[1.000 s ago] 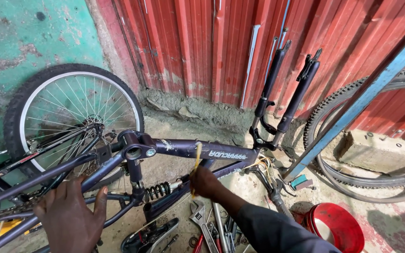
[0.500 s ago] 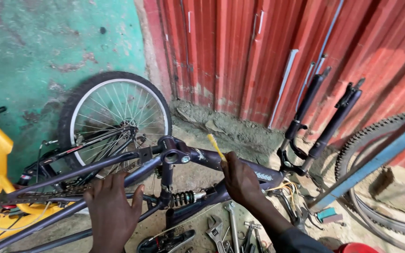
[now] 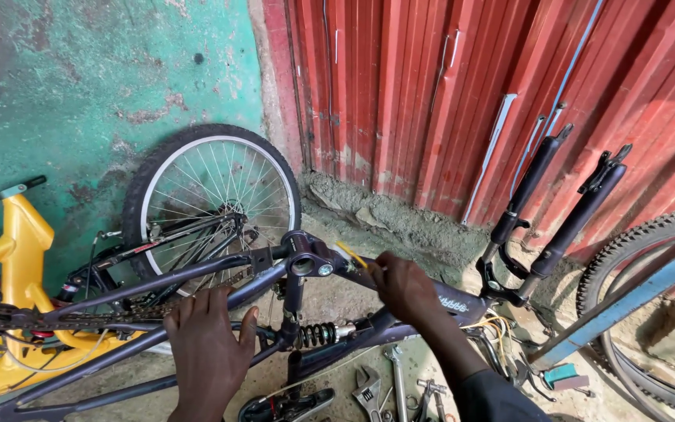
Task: Cleaning and inspecting the rear suspension shock and frame pivots of a mountain bike using a cloth and a small tool.
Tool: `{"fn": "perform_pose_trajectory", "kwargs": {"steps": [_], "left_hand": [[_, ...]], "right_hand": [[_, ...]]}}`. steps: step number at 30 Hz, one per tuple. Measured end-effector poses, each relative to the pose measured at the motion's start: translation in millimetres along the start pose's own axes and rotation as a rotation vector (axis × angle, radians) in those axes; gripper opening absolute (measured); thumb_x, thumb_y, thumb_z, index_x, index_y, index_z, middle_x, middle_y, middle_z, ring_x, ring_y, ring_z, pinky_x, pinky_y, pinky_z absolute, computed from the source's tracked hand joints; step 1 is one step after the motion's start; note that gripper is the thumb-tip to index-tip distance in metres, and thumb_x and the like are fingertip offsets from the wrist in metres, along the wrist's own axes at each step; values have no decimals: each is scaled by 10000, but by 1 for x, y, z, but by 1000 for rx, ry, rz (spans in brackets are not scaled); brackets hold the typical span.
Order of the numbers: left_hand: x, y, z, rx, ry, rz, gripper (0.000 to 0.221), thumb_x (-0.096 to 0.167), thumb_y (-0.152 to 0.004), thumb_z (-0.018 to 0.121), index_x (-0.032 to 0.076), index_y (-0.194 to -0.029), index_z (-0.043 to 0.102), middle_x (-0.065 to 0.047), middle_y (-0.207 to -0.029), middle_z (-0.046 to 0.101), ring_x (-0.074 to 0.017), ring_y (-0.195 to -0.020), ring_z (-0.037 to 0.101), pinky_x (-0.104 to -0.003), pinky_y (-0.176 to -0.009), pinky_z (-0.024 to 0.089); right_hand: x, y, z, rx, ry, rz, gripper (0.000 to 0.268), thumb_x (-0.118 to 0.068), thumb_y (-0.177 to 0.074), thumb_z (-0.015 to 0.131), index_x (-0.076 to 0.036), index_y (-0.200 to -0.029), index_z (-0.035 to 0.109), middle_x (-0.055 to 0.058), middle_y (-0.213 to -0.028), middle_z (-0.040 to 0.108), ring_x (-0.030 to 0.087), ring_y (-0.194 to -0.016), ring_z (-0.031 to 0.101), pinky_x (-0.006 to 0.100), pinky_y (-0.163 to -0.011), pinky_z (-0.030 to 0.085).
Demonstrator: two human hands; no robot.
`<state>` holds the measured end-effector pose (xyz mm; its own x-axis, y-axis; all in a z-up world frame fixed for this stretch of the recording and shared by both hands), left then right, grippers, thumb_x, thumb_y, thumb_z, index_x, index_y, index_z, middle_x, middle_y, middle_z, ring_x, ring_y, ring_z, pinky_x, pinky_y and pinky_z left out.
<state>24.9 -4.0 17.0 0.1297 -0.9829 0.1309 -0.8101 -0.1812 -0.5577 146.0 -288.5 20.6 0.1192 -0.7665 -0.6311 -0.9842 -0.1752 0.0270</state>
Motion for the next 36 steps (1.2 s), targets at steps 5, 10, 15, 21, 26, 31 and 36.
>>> {"fn": "perform_pose_trajectory", "kwargs": {"steps": [5, 10, 15, 21, 26, 31, 36], "left_hand": [[-4, 1, 1, -27, -6, 22, 464, 471, -930, 615, 118, -1231, 607, -77, -1051, 623, -289, -1025, 556, -467, -946, 363], [-4, 1, 3, -28, 12, 15, 460, 474, -928, 614, 118, -1219, 609, -73, -1061, 627, -284, -1034, 553, -464, -934, 362], [-1, -1, 1, -1, 27, 9, 433, 464, -923, 621, 112, -1176, 614, -75, -1022, 627, -286, -974, 566, -469, -912, 362], [0, -2, 1, -10, 21, -8, 442, 449, -915, 652, 106, -1192, 617, -76, -1015, 637, -288, -983, 565, -477, -939, 373], [0, -1, 1, -15, 37, -9, 427, 444, -914, 660, 99, -1163, 629, -79, -1000, 627, -291, -948, 555, -476, -925, 367], [1, 0, -3, 13, 57, 1, 407, 410, -907, 688, 99, -1160, 619, -79, -1009, 628, -295, -1002, 555, -481, -921, 374], [4, -1, -4, 18, 67, -2, 412, 394, -890, 697, 91, -1159, 623, -80, -1014, 641, -301, -1035, 557, -483, -940, 372]], "right_hand": [[-18, 1, -19, 98, 116, -36, 287, -390, -1029, 544, -124, -1000, 648, 73, -734, 741, 267, -633, 694, 424, -636, 540], [-23, 0, -20, 47, 47, 5, 296, -360, -1040, 562, -105, -981, 698, 28, -650, 740, 191, -547, 676, 360, -596, 538], [-52, 15, -22, -45, -188, -88, 226, -264, -1029, 625, -97, -889, 685, 10, -643, 703, 117, -432, 542, 294, -445, 448], [-40, 0, -26, 106, 182, -28, 204, -310, -1013, 555, -199, -1114, 693, 17, -659, 723, 162, -525, 633, 326, -534, 518], [-54, 3, -13, 131, 60, -64, 223, -335, -1027, 559, -177, -1050, 715, -5, -647, 679, 134, -505, 576, 275, -517, 466], [-33, -13, -16, 143, 49, 140, 258, -389, -1019, 588, -236, -1140, 757, -51, -959, 828, 122, -718, 722, 293, -749, 570], [-46, -15, -12, 265, -76, -108, 196, -230, -986, 675, -86, -996, 808, 70, -842, 838, 148, -563, 734, 256, -577, 633]]}}
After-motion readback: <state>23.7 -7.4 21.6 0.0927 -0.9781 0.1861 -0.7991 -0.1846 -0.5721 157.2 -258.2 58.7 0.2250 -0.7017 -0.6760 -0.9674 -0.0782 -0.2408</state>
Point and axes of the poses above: each hand's wrist, its own y-axis away from the middle knuckle, its own z-axis out of the palm, x = y × z, the point moved 3 cm from there along -y, towards the middle knuckle
